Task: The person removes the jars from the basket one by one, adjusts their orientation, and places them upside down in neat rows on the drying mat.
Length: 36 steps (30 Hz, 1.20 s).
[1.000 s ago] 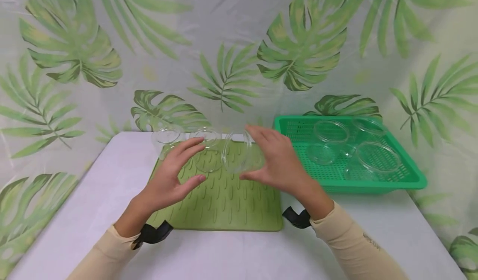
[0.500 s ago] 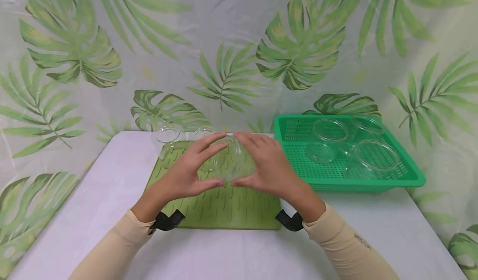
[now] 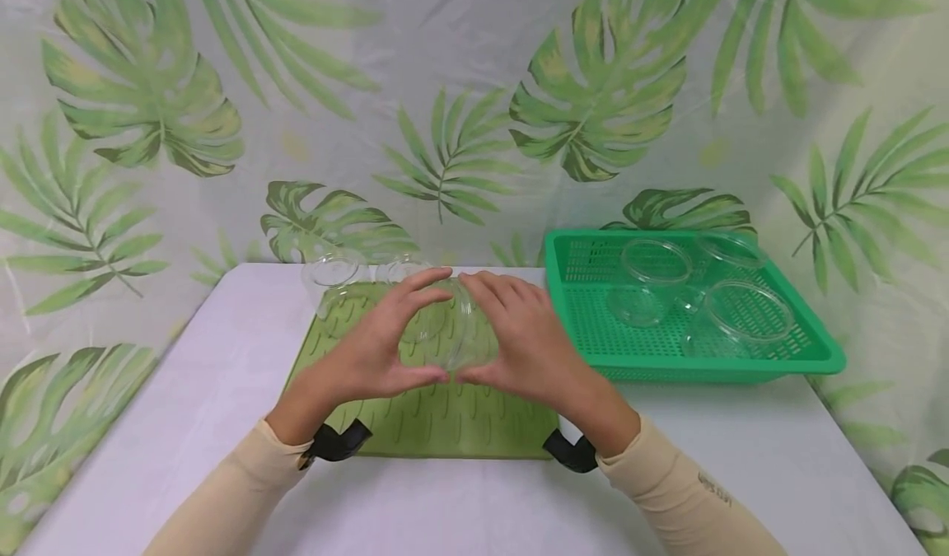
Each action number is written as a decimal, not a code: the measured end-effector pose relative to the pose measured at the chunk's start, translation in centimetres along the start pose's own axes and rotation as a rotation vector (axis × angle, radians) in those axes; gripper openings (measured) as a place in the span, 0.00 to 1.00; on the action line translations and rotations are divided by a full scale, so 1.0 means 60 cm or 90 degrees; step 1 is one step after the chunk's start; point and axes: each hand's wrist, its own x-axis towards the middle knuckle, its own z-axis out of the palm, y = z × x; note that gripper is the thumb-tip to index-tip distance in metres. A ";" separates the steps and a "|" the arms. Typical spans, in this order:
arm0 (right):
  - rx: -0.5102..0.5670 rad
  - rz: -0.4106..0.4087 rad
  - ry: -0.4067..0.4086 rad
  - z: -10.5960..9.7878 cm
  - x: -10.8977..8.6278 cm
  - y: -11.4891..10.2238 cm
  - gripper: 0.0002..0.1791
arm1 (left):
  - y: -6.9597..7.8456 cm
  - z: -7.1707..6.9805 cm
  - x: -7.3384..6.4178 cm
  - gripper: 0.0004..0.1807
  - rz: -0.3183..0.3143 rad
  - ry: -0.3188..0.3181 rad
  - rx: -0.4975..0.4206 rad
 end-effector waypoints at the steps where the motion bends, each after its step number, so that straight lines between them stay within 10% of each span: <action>1: 0.002 -0.004 0.004 0.001 -0.001 -0.001 0.66 | 0.000 0.000 -0.001 0.46 0.000 0.000 -0.005; 8: 0.009 -0.015 0.002 0.002 0.000 -0.006 0.66 | 0.005 -0.002 -0.001 0.53 -0.020 -0.029 -0.006; 17: 0.032 0.031 -0.120 -0.004 -0.003 -0.016 0.64 | 0.009 -0.001 -0.010 0.49 -0.034 -0.029 -0.023; 36: 0.079 0.042 -0.114 -0.012 -0.013 0.000 0.64 | 0.016 -0.023 -0.005 0.50 -0.021 -0.022 -0.026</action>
